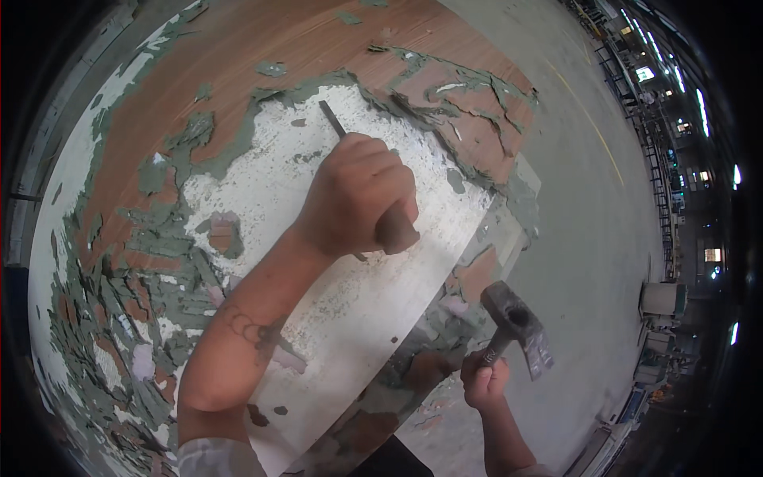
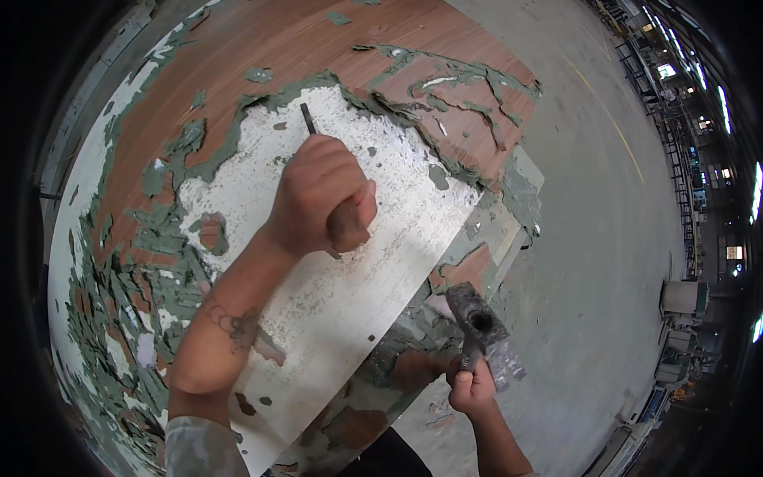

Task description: Using a hammer and chisel to chip material off of a large flat workpiece on a table.

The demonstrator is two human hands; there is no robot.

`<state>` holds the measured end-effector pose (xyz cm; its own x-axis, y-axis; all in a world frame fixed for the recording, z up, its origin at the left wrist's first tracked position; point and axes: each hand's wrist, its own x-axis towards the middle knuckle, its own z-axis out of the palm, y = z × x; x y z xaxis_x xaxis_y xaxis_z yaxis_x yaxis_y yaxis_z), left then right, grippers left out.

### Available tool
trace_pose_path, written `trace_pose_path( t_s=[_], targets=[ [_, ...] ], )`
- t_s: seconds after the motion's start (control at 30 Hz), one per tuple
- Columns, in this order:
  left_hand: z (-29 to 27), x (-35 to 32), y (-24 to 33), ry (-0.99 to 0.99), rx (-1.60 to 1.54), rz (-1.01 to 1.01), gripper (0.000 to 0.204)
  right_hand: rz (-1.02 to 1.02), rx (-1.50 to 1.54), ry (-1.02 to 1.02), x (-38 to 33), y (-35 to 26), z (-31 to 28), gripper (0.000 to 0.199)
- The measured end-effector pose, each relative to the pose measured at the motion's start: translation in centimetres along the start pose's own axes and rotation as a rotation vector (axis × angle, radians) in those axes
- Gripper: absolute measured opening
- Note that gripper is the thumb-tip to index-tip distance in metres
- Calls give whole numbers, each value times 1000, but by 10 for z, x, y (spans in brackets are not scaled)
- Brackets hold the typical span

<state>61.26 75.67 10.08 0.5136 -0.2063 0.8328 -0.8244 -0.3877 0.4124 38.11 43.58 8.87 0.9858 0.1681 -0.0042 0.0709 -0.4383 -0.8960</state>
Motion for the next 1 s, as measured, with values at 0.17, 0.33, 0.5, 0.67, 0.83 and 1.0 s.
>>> trace_pose_path(
  t_s=[0.17,0.33,0.5,0.67,0.83,1.0],
  targets=[
    [0,2,11,-12,80,-45,16,27,9,7,-3,-2,-9,59],
    [-1,6,1,75,79,-37,22,19,85,29,4,-14,0,58],
    [-1,11,2,81,100,-60,28,85,192,4,4,-17,-1,56],
    [-1,9,0,45,113,-78,25,101,279,23,3,-31,-3,55],
    [5,12,0,-18,129,-88,23,-29,757,207,-11,-77,79,55],
    [5,13,1,-28,154,-64,29,104,1292,196,-1,-128,142,52]
  ],
)
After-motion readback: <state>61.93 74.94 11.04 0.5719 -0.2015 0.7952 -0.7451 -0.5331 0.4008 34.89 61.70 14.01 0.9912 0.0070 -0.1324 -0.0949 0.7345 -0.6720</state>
